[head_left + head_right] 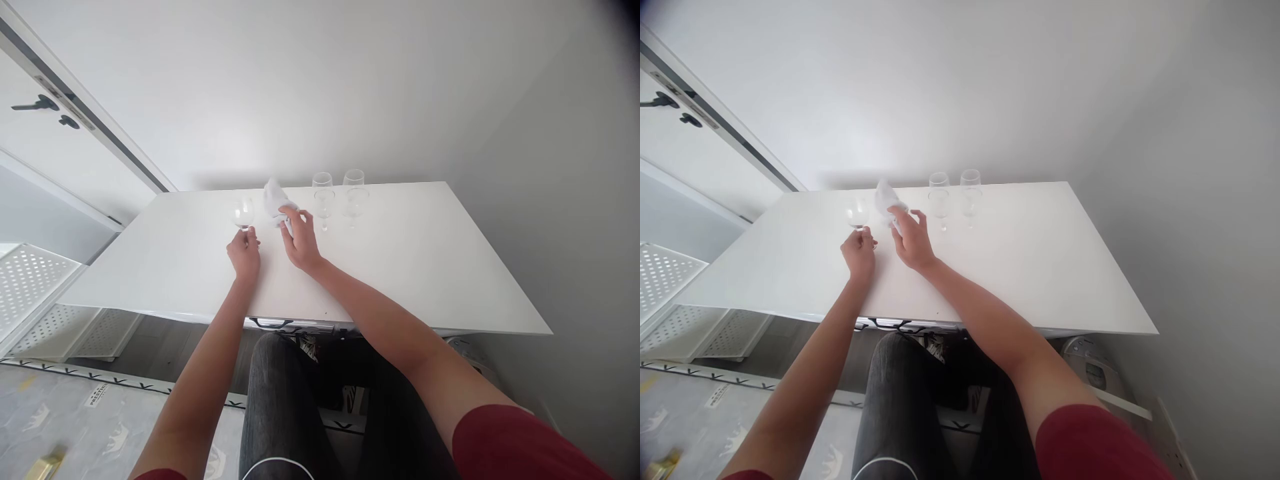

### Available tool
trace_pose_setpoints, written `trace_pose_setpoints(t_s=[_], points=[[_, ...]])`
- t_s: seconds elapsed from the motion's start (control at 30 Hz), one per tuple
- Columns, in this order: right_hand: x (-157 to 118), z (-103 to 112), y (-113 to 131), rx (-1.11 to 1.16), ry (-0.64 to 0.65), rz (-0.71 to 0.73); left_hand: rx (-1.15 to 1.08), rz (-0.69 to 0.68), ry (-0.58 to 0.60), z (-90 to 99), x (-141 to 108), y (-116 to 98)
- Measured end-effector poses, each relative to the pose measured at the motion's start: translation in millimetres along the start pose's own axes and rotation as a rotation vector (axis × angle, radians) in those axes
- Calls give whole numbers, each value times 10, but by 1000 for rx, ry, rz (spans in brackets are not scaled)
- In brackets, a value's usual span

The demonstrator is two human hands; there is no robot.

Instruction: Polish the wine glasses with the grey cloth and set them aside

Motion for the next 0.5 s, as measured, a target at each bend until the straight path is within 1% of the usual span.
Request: trace_pose_setpoints(t_s=[0.03, 0.07, 0.1, 0.13, 0.2, 0.23, 0.27, 0.3, 0.37, 0.43, 0.5], points=[[0, -41, -31, 110, 25, -46, -31, -2, -31, 33, -12, 3], [2, -82, -72, 247, 46, -101, -43, -21, -34, 46, -20, -6], [5, -122, -115, 406, 62, -158, -41, -52, -2, 34, -23, -25], [11, -161, -153, 577, 77, -206, -30, -87, 59, 0, -22, -47], [30, -216, -194, 897, 99, -256, -5, -147, 205, -95, -20, -78], [42, -225, -204, 1021, 105, -267, -2, -164, 259, -133, -18, -82], [52, -220, -213, 1110, 104, -273, -13, -170, 288, -157, -13, -77], [59, -206, -224, 1162, 97, -276, -38, -166, 292, -164, -5, -64], [68, -175, -256, 1180, 81, -289, -109, -147, 264, -153, 14, -35], [70, -163, -298, 1124, 67, -306, -177, -141, 258, -150, 22, -32], [73, -172, -327, 1046, 62, -307, -217, -171, 307, -170, 13, -73]])
Point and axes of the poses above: each hand's wrist, its own x-axis towards the middle knuckle, its own z-axis out of the back of the hand, y = z × x, the point moved 6 cm from there along x, towards the middle knuckle, and after that the axes turned 14 degrees about y, right-handed, at the moved point
